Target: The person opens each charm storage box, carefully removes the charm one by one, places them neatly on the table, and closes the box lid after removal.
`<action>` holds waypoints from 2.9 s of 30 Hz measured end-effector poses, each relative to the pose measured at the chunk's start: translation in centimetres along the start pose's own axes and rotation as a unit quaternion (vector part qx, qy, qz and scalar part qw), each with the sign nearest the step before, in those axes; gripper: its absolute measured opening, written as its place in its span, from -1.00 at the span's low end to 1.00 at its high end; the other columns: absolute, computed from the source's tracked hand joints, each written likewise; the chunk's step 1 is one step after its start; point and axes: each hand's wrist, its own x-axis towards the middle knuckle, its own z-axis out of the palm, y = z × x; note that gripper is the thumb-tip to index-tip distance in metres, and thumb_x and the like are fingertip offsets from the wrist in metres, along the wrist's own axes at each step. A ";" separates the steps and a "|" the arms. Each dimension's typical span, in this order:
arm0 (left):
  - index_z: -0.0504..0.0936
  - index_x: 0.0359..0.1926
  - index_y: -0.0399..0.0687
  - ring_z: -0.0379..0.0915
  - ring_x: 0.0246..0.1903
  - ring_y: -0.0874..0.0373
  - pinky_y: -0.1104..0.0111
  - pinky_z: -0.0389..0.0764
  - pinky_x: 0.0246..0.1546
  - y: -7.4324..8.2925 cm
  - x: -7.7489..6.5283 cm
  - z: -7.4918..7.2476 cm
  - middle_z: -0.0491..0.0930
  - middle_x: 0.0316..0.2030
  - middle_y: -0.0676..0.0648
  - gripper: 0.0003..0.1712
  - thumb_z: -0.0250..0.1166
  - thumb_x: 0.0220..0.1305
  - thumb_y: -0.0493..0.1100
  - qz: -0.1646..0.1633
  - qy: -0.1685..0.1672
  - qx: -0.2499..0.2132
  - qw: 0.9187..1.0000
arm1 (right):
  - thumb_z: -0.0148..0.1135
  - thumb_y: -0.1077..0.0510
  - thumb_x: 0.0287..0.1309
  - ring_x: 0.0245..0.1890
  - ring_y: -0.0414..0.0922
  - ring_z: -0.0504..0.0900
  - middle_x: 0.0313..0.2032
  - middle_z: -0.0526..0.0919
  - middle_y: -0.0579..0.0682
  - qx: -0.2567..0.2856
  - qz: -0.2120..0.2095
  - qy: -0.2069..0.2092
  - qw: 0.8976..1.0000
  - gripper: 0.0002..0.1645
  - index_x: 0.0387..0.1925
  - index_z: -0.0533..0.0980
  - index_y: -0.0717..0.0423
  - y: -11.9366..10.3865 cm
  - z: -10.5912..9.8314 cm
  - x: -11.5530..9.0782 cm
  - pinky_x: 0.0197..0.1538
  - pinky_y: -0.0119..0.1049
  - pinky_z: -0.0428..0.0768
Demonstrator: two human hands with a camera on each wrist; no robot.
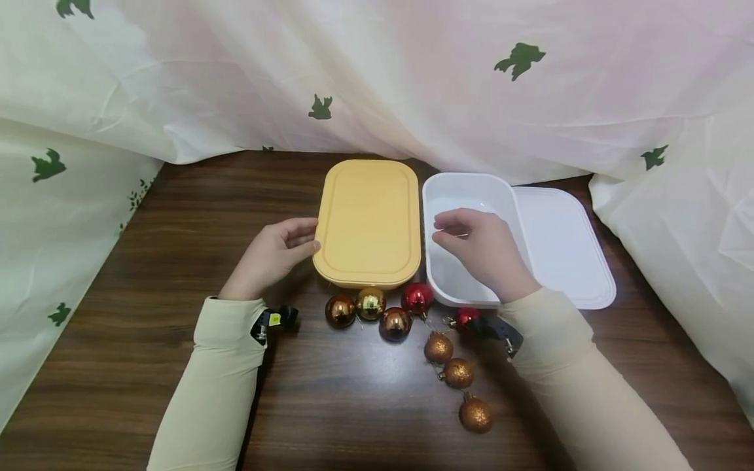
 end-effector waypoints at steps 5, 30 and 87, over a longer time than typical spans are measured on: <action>0.45 0.19 0.00 0.47 0.02 0.16 0.23 0.52 -0.02 0.0 -0.2 0.0 0.50 0.10 0.00 -0.47 0.28 0.20 -0.02 0.004 0.005 0.012 1.000 | 0.28 0.00 0.11 -0.14 -0.05 0.62 -0.16 0.67 -0.02 0.000 0.000 0.013 1.000 -0.63 -0.05 0.59 0.02 0.5 -0.8 -1.3 -0.01 -0.10 0.52; 0.38 0.26 0.02 0.38 0.13 0.13 0.23 0.41 0.11 2.7 -1.4 0.8 0.39 0.21 0.02 -0.38 0.25 0.21 0.06 0.041 0.026 0.077 0.996 | 0.32 0.01 0.05 -0.27 -0.38 0.58 -0.26 0.67 -0.21 0.045 0.074 0.208 0.974 -0.66 -0.11 0.64 0.03 7.1 -6.1 -7.5 -0.22 -0.69 0.44; 0.21 0.36 0.11 0.18 0.18 0.51 0.64 0.19 0.14 18.2 -1.6 20.3 0.25 0.28 0.24 -0.34 0.07 0.31 0.16 0.172 -0.194 0.011 0.966 | 0.15 -0.20 0.14 -0.05 0.36 0.38 -0.02 0.43 0.50 -0.184 0.171 0.027 0.967 -0.28 -0.01 0.45 0.39 21.7 -12.4 -10.7 -0.16 0.15 0.35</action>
